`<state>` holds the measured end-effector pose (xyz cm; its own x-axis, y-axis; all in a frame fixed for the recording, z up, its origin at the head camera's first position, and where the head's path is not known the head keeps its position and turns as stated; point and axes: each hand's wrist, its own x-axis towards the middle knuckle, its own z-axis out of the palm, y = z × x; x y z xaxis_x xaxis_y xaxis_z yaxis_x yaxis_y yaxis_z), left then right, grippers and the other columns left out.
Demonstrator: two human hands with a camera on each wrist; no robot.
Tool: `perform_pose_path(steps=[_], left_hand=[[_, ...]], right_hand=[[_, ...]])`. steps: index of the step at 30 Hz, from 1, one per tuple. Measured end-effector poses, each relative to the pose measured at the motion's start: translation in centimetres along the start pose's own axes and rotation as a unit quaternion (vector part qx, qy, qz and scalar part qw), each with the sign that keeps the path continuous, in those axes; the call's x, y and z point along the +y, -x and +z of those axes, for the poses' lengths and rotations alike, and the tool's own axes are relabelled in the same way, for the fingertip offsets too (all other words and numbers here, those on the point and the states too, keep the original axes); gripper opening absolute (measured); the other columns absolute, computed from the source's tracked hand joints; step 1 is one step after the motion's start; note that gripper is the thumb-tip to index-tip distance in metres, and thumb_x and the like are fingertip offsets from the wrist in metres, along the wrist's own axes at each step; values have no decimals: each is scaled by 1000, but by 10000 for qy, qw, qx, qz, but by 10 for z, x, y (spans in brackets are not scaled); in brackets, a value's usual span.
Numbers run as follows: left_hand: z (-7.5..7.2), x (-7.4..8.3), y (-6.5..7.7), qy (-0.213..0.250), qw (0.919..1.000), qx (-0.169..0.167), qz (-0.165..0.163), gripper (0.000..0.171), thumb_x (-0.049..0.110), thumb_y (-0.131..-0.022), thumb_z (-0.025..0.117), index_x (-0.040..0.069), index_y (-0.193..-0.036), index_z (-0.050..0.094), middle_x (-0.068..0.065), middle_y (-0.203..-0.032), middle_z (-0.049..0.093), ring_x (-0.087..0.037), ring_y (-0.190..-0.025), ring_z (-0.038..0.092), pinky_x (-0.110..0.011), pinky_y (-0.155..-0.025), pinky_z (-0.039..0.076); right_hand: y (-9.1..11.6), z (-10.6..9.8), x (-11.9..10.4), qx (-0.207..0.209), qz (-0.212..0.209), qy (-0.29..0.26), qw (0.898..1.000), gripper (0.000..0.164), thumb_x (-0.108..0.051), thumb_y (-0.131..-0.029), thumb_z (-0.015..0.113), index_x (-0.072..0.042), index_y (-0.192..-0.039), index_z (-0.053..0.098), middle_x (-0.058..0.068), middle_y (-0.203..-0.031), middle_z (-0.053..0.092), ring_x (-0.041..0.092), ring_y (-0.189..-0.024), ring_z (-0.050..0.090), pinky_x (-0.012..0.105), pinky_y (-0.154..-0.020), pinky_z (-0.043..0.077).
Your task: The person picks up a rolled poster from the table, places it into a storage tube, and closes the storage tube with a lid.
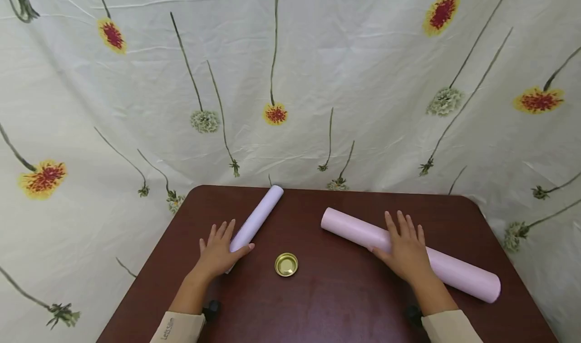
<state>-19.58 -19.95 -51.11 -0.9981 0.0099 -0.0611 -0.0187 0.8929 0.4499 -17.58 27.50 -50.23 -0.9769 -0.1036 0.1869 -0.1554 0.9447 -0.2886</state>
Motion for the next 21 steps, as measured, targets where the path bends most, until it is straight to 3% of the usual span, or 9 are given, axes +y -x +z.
perform_pose_path(steps=[9, 12, 17, 21], left_hand=[[2, 2, 7, 282, 9996, -94, -32, 87, 49, -90, 70, 4, -156, 35, -27, -149, 45, -47, -137, 43, -70, -105, 34], [5, 2, 8, 316, 9995, -81, 3, 82, 45, -91, 71, 2, -154, 39, -28, -142, 49, -46, -130, 48, -66, -101, 40], [6, 1, 7, 363, 9993, -86, 1, 76, 40, -94, 69, -1, -152, 40, -30, -137, 50, -45, -124, 51, -62, -96, 47], [6, -1, 6, 375, 9993, -19, 19, 71, 32, -95, 69, -4, -150, 42, -31, -135, 51, -46, -122, 52, -61, -96, 48]], right_hand=[[0, 14, 5, -80, -319, -65, 9994, 92, -51, -85, 77, -3, -153, 38, 31, -155, 35, 53, -144, 29, 72, -113, 20], [1, 15, 6, -182, -353, 47, 9992, 86, -49, -85, 76, -3, -150, 42, 29, -152, 41, 51, -142, 34, 72, -111, 24], [3, 18, 6, -19, -470, 215, 9987, 76, -42, -88, 76, -3, -146, 46, 24, -136, 57, 47, -126, 51, 68, -97, 38], [2, 18, 4, 2, -476, 167, 9987, 71, -38, -89, 76, -5, -145, 47, 23, -130, 60, 45, -121, 54, 66, -93, 39]])
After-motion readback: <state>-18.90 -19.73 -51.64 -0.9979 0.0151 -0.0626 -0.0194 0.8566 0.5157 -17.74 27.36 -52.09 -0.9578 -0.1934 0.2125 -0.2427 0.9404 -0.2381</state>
